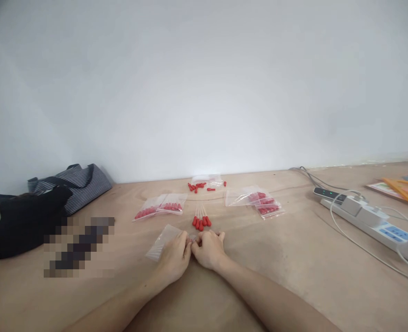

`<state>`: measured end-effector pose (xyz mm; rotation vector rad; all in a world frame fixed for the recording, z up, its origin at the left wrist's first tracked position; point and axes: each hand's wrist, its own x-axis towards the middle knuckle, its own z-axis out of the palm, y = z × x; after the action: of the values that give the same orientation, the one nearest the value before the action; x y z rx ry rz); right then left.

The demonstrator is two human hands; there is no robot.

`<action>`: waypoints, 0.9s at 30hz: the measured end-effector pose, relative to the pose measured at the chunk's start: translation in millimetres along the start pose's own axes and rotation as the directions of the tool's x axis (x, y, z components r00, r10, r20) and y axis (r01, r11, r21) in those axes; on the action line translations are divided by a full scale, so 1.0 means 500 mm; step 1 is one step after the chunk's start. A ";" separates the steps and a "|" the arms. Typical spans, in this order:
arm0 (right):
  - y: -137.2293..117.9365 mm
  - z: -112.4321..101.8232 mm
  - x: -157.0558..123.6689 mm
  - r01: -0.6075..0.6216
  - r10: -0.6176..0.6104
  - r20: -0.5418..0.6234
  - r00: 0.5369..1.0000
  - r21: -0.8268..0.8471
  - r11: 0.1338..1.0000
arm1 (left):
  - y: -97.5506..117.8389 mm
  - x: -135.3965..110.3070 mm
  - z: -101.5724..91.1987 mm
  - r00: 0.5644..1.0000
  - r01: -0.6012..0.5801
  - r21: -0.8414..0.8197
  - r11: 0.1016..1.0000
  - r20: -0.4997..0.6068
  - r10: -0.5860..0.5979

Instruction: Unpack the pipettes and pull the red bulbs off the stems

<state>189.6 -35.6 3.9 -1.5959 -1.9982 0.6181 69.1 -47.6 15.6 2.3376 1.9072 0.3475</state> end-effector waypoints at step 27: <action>0.006 -0.018 -0.019 0.233 -0.231 0.045 0.972 -0.030 0.972 | -0.156 -0.006 -0.049 0.859 -0.468 0.007 0.884 0.238 0.453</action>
<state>199.5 -43.9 7.8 -1.3511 -2.1963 0.5313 -11.9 -36.1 21.7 2.7230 1.2580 0.0403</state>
